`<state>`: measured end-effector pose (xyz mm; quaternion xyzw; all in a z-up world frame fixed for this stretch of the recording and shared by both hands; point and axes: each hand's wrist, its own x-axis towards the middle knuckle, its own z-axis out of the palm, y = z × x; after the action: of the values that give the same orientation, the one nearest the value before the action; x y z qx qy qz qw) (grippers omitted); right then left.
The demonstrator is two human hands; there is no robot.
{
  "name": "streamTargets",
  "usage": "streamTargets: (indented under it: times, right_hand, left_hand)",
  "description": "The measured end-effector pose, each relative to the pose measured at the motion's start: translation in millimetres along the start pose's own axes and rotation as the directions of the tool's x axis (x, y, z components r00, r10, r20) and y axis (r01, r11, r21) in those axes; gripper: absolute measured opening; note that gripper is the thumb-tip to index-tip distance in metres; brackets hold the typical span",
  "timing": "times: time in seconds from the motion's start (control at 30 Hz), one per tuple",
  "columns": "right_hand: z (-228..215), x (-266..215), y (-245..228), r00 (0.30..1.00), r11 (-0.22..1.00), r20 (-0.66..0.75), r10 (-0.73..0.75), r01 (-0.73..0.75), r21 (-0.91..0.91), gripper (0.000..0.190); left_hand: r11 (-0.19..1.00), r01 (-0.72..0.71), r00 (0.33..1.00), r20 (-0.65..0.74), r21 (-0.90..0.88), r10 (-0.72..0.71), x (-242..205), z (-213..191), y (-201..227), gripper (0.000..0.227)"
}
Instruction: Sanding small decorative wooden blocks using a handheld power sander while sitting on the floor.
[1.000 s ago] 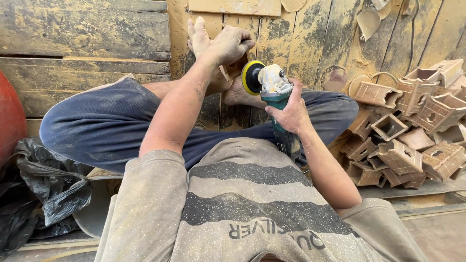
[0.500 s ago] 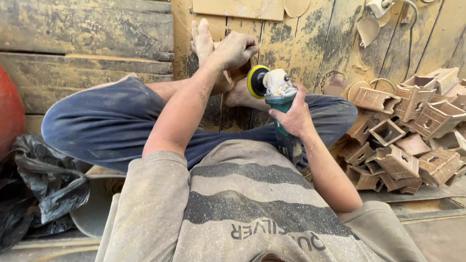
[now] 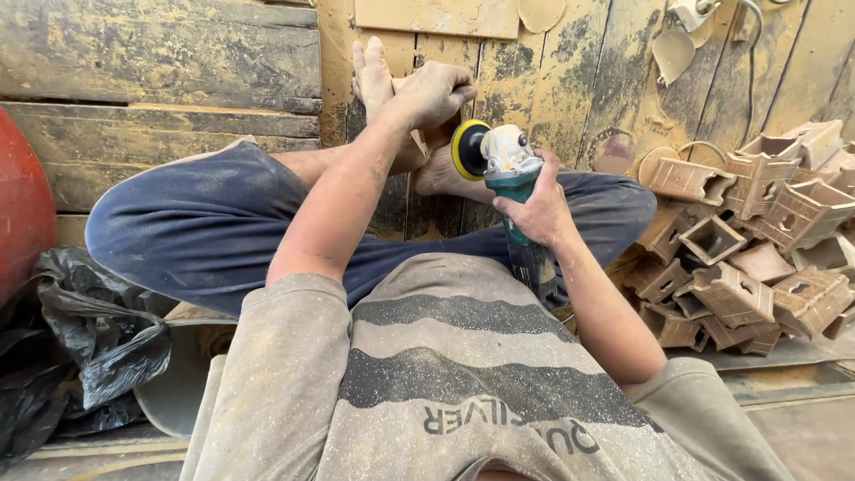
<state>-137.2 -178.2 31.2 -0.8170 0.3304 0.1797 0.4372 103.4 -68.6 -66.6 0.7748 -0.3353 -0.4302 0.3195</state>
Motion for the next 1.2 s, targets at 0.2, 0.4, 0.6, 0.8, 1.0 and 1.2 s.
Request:
streamTargets:
  times: [0.2,0.4,0.6,0.8,1.0,1.2]
  right_hand:
    - [-10,-16,21,0.996,0.999,-0.088,0.017,-0.014,0.031,0.085]
    - [-11,-33,23,0.996,0.994,-0.088,-0.027,0.036,0.105,0.087]
    - [-3,-19,18,0.997,0.996,0.002,-0.072,0.072,0.056,0.094]
    - [5,-8,-4,0.994,0.993,0.04,-0.102,0.099,0.056,0.087]
    - [16,2,12,1.0,0.998,-0.012,-0.019,0.018,-0.065,0.09]
    - [11,-5,-8,0.998,1.0,0.068,0.005,-0.006,0.011,0.083]
  left_hand:
    - [0.989,0.026,0.997,0.074,-0.149,-0.015,12,-21,-6,0.02]
    - [0.995,-0.053,0.998,0.03,-0.084,0.056,32,-13,-18,0.028]
    - [0.988,0.039,0.997,-0.066,-0.148,-0.049,43,7,-27,0.036]
    - [0.99,0.023,0.992,-0.12,-0.141,-0.04,45,11,-23,0.029]
    - [0.995,-0.088,0.966,-0.248,-0.039,0.076,73,32,-56,0.024]
    - [0.997,0.051,0.993,-0.102,-0.064,-0.057,58,29,-43,0.035]
